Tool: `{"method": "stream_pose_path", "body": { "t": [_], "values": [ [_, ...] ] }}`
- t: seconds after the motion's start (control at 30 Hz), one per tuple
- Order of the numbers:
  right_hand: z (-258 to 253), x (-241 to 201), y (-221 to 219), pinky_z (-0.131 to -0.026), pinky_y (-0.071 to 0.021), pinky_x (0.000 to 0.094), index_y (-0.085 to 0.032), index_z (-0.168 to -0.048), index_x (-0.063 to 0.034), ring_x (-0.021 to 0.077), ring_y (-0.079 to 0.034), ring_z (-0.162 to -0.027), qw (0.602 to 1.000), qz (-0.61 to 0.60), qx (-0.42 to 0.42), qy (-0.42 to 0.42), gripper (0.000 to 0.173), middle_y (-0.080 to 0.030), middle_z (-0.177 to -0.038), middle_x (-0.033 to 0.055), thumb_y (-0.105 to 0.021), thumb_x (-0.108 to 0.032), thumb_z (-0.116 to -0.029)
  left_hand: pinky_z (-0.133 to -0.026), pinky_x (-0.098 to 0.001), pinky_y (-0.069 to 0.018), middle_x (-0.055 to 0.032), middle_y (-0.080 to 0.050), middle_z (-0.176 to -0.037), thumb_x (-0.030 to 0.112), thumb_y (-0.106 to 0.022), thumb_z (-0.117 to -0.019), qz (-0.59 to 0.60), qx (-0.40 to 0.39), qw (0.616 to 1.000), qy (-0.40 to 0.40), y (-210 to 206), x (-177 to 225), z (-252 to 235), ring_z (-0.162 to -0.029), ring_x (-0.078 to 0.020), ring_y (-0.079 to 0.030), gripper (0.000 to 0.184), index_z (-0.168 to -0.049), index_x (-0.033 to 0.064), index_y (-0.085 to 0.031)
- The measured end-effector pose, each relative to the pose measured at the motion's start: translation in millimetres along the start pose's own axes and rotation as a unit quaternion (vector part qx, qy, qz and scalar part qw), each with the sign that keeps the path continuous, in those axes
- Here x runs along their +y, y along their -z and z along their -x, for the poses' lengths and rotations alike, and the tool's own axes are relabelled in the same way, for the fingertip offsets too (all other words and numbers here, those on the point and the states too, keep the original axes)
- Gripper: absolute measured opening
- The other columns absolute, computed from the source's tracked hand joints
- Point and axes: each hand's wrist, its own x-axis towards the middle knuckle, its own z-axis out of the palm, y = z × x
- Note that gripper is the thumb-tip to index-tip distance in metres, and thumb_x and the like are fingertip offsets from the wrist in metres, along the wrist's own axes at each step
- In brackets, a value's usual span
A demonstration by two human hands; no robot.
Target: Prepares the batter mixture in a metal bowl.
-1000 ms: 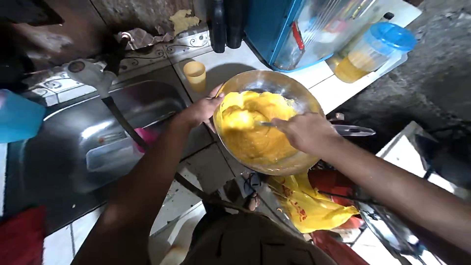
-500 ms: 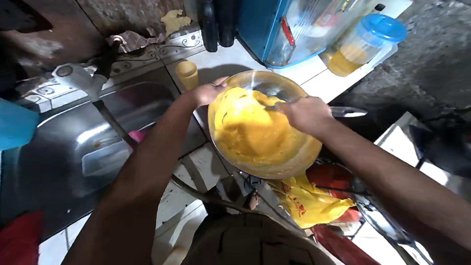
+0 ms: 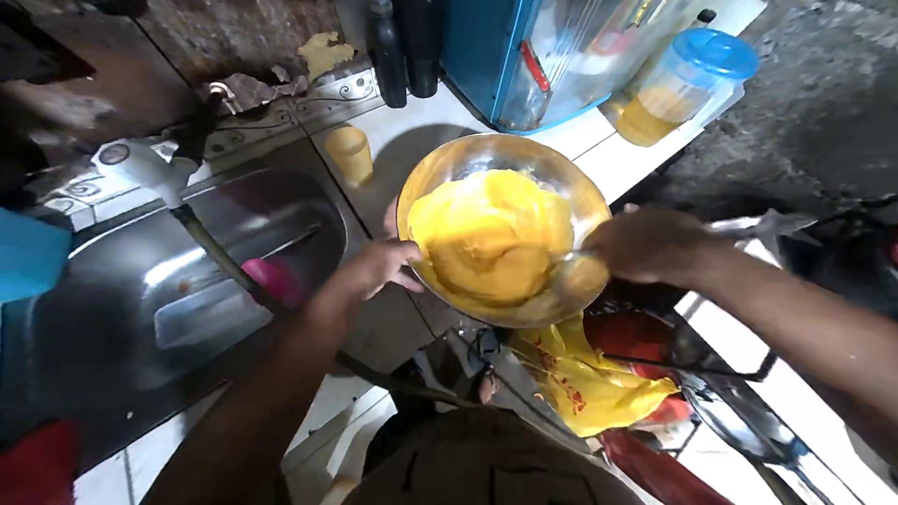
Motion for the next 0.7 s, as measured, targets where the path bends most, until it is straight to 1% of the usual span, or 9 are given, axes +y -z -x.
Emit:
{"method": "stream_pose_path", "body": {
  "t": [0.1, 0.13, 0.23, 0.33, 0.4, 0.47, 0.53, 0.63, 0.7],
  "values": [
    [-15.2, -25.0, 10.7, -0.082, -0.0538, 0.0667, -0.072, -0.117, -0.0064, 0.0471, -0.068, -0.105, 0.995, 0.001, 0.066, -0.072, 0.023, -0.07, -0.111, 0.0243, -0.061, -0.017, -0.0992, -0.068, -0.0479, -0.0611, -0.0222, -0.052, -0.134, -0.006, -0.052, -0.0948, 0.055, 0.056, 0.997, 0.003, -27.7, -4.3, 15.2, -0.097, -0.0332, -0.068, 0.095, -0.162, 0.0347, 0.001],
    [-15.6, -37.8, 8.4, -0.084, -0.0536, 0.0664, -0.071, -0.125, -0.0087, 0.0469, -0.067, -0.106, 0.997, -0.013, 0.072, -0.036, 0.028, -0.07, -0.113, 0.0241, -0.06, -0.013, -0.0995, -0.068, -0.0468, -0.061, -0.0222, -0.052, -0.135, -0.006, -0.054, -0.0936, 0.072, 0.078, 0.994, -0.008, -36.5, -5.9, 18.4, -0.097, -0.0317, -0.068, 0.095, -0.163, 0.0324, -0.001],
    [-7.0, -31.4, 0.7, -0.084, -0.0538, 0.0619, -0.075, -0.116, -0.0121, 0.038, -0.069, -0.099, 0.997, -0.014, 0.028, 0.072, 0.019, -0.073, -0.101, 0.0159, -0.061, -0.019, -0.1039, -0.062, -0.0486, -0.0642, -0.0227, -0.045, -0.145, -0.009, -0.055, -0.0923, 0.135, 0.119, 0.983, -0.038, -48.2, -15.6, 24.6, -0.095, -0.0337, -0.072, 0.099, -0.162, 0.0349, 0.001],
    [-13.6, -12.7, 12.8, -0.079, -0.0543, 0.0662, -0.074, -0.107, -0.0079, 0.0444, -0.07, -0.1, 0.997, 0.033, 0.027, -0.058, 0.02, -0.072, -0.103, 0.0219, -0.063, -0.023, -0.1006, -0.061, -0.0488, -0.0647, -0.0211, -0.04, -0.15, -0.009, -0.055, -0.0921, 0.143, 0.123, 0.981, -0.04, -54.2, -23.4, 28.7, -0.094, -0.0335, -0.073, 0.105, -0.16, 0.0409, 0.008],
    [-21.7, -31.4, 13.4, -0.082, -0.0534, 0.0672, -0.071, -0.115, -0.0057, 0.0474, -0.068, -0.106, 0.994, 0.005, 0.065, -0.083, 0.021, -0.07, -0.111, 0.0251, -0.062, -0.015, -0.099, -0.061, -0.0491, -0.0647, -0.0216, -0.039, -0.151, -0.007, -0.056, -0.0915, 0.137, 0.123, 0.982, -0.046, -59.1, -23.7, 26.1, -0.094, -0.0332, -0.073, 0.106, -0.16, 0.0396, 0.01],
    [-17.6, -50.3, 5.1, -0.086, -0.0528, 0.0669, -0.071, -0.122, -0.0093, 0.0459, -0.067, -0.106, 0.997, -0.029, 0.066, -0.003, 0.025, -0.071, -0.111, 0.023, -0.06, -0.013, -0.1002, -0.06, -0.0479, -0.0644, -0.0229, -0.041, -0.148, -0.007, -0.055, -0.0917, 0.143, 0.135, 0.979, -0.045, -60.0, -19.4, 25.2, -0.092, -0.0329, -0.073, 0.103, -0.161, 0.0354, 0.008],
    [-6.9, -39.2, 2.1, -0.083, -0.0536, 0.0634, -0.074, -0.115, -0.0113, 0.0398, -0.069, -0.099, 0.997, -0.025, 0.028, 0.061, 0.019, -0.073, -0.102, 0.0171, -0.06, -0.019, -0.1042, -0.061, -0.0465, -0.0643, -0.0228, -0.046, -0.144, -0.008, -0.053, -0.0939, 0.143, 0.145, 0.979, -0.032, -53.9, -17.2, 29.8, -0.089, -0.0321, -0.073, 0.099, -0.162, 0.0359, 0.004],
    [-11.7, -21.5, 15.4, -0.079, -0.0538, 0.0675, -0.074, -0.109, -0.008, 0.0454, -0.069, -0.1, 0.998, 0.024, 0.018, -0.049, 0.021, -0.072, -0.103, 0.0228, -0.064, -0.024, -0.1006, -0.061, -0.0465, -0.0643, -0.0215, -0.046, -0.144, -0.008, -0.053, -0.0929, 0.129, 0.139, 0.982, -0.014, -49.7, -20.1, 35.3, -0.09, -0.0318, -0.073, 0.1, -0.161, 0.0371, 0.003],
    [-17.7, -42.6, 18.9, -0.082, -0.0533, 0.0674, -0.071, -0.117, -0.0039, 0.0487, -0.067, -0.107, 0.995, 0.011, 0.061, -0.077, 0.023, -0.07, -0.112, 0.0265, -0.062, -0.014, -0.0991, -0.06, -0.0479, -0.0642, -0.0219, -0.042, -0.149, -0.011, -0.053, -0.091, 0.138, 0.134, 0.981, -0.015, -51.9, -19.4, 32.7, -0.09, -0.0337, -0.073, 0.102, -0.161, 0.0371, 0.004]
  ]
}}
